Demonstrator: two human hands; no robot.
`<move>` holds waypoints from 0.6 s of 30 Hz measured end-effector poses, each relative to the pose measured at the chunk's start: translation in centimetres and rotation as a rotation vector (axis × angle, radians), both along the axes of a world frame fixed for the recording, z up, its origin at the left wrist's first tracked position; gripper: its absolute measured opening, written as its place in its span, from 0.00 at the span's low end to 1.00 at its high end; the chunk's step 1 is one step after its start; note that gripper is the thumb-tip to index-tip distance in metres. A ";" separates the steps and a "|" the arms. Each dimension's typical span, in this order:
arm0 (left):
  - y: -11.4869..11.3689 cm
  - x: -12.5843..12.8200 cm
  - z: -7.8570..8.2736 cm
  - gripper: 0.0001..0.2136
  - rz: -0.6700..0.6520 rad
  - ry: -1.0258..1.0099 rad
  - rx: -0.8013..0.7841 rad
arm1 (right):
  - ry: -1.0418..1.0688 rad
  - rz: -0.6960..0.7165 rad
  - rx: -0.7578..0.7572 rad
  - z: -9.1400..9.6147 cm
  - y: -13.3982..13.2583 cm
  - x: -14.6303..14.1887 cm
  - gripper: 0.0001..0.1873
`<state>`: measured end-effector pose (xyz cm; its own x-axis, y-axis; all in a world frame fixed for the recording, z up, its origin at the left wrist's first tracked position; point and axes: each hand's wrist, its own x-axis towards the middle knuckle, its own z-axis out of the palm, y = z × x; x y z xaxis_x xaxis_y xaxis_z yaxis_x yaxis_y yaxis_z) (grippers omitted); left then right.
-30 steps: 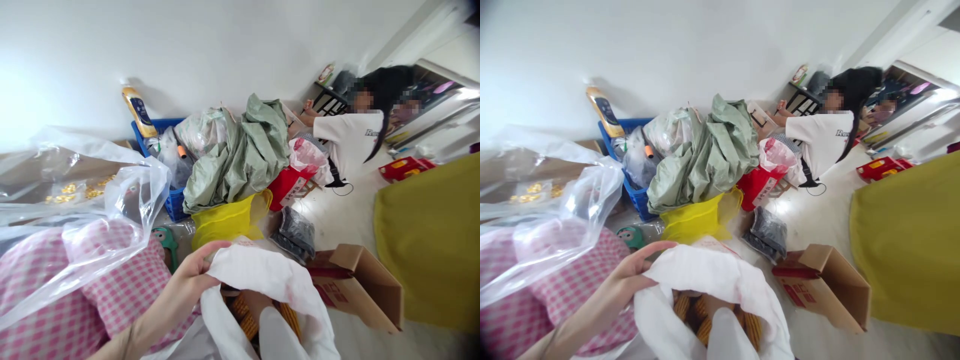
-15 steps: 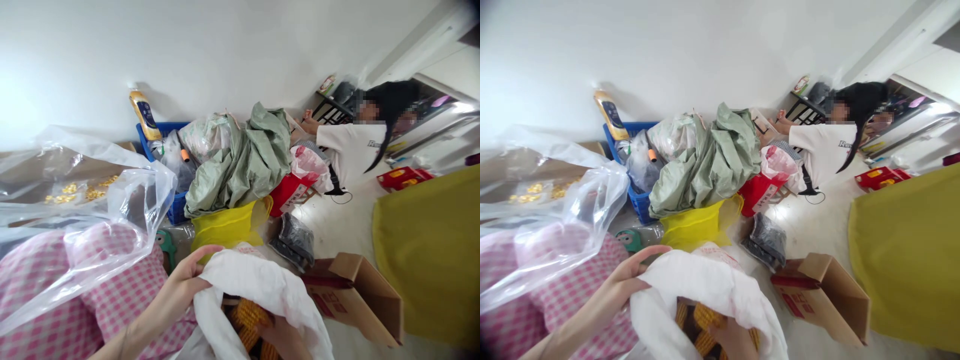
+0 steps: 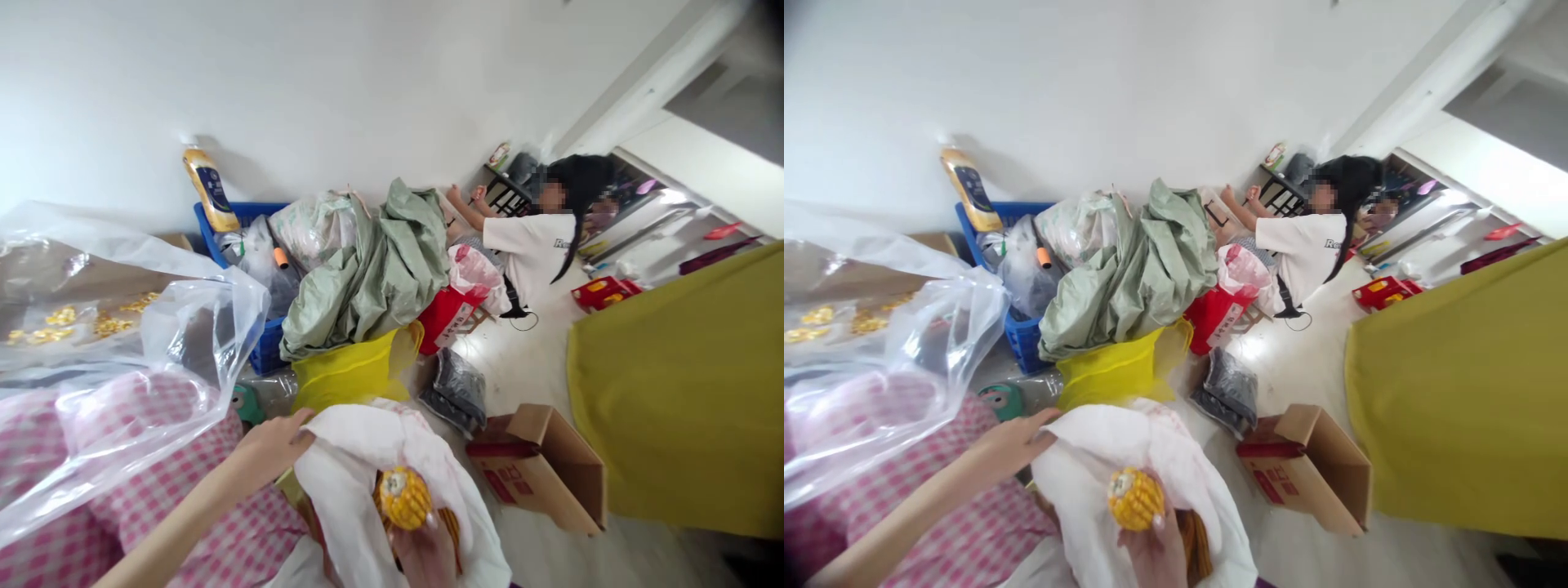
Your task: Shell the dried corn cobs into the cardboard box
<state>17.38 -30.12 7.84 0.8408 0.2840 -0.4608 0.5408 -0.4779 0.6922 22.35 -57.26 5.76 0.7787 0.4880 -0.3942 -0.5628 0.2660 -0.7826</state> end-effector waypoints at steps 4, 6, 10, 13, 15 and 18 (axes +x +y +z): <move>0.7 -1.9 2.1 0.21 -0.139 -0.380 0.062 | 0.088 0.108 0.141 2.9 4.8 -0.1 0.24; 0.5 -2.6 4.4 0.19 -0.174 -0.519 0.057 | 0.058 0.174 0.143 4.3 6.3 -0.3 0.25; -2.2 -2.6 7.7 0.18 -0.354 -0.507 0.128 | -0.069 0.134 0.020 5.4 6.5 -0.3 0.31; -5.1 -1.6 7.7 0.17 -0.458 -0.425 0.285 | -0.096 0.036 -0.085 5.3 5.4 -0.5 0.28; -6.6 -0.9 6.9 0.17 -0.542 -0.461 0.316 | -0.058 -0.078 -0.126 5.3 4.7 -1.0 0.26; -8.0 0.0 5.4 0.15 -0.548 -0.533 0.071 | 0.025 -0.221 -0.164 5.4 3.8 -1.7 0.25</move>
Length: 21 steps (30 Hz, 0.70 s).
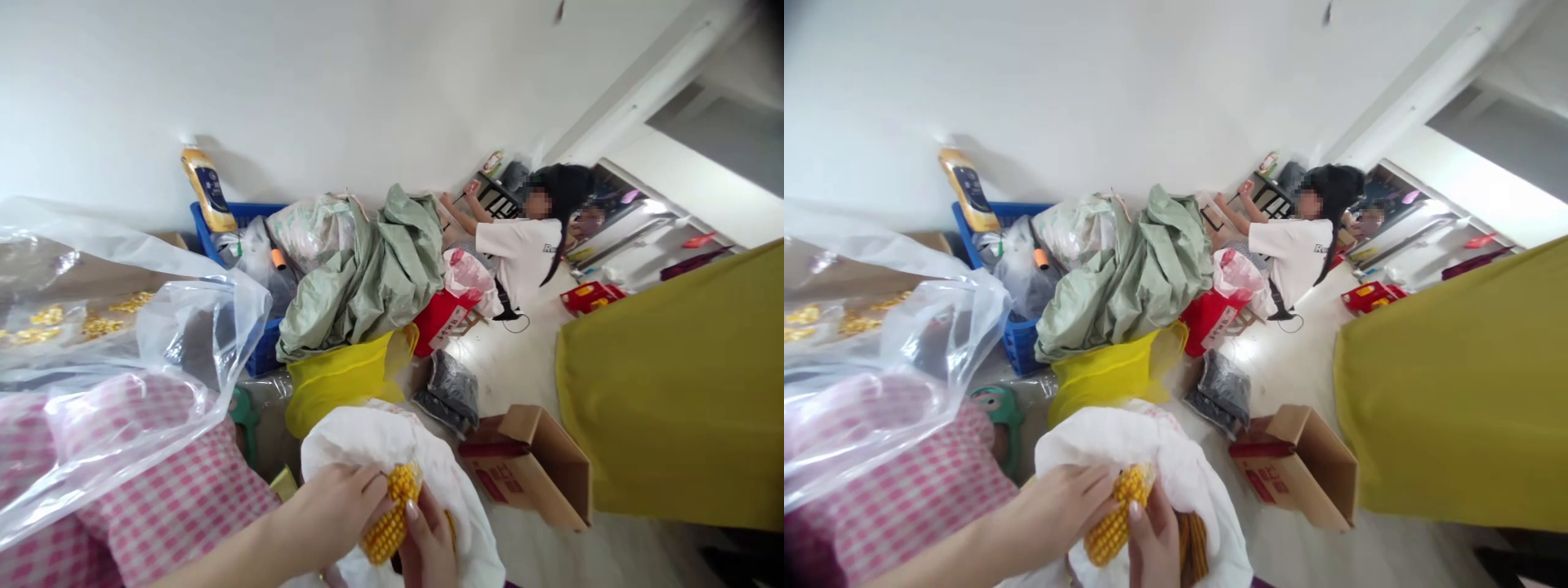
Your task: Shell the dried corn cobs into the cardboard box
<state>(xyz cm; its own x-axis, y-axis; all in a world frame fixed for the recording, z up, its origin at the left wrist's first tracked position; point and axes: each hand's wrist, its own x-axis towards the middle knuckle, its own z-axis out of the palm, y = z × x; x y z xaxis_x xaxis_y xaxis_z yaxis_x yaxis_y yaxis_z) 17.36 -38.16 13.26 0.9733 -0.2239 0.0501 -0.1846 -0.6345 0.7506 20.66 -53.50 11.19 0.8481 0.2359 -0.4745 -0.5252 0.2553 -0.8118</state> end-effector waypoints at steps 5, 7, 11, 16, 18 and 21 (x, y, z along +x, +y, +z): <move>-1.2 1.2 -0.9 0.20 0.137 0.343 -0.707 | 0.041 -0.149 -0.021 0.2 -2.1 0.8 0.21; -1.3 1.5 -0.6 0.20 0.176 0.458 -0.985 | 0.035 -0.179 -0.004 0.3 -3.0 1.4 0.21; -2.1 1.9 -1.0 0.21 0.203 0.410 -0.958 | 0.024 -0.203 -0.017 0.7 -5.1 2.5 0.21; -6.6 1.6 -4.6 0.13 0.070 0.188 -0.173 | -0.034 -0.368 0.095 1.6 -8.8 4.1 0.16; -8.4 1.4 -5.5 0.11 -0.017 0.131 0.008 | -0.077 -0.334 0.165 2.2 -9.4 4.7 0.17; -8.3 1.3 -4.7 0.17 -0.191 -0.081 0.134 | -0.045 -0.132 0.241 3.3 -7.9 4.8 0.24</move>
<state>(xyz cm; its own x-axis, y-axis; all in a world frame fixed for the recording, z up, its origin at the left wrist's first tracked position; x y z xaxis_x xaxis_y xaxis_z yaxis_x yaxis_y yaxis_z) 18.64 -46.45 8.53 0.9069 -0.4130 0.0839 -0.3669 -0.6756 0.6395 25.48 -61.35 14.46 0.8978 0.2233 -0.3797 -0.4397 0.5073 -0.7412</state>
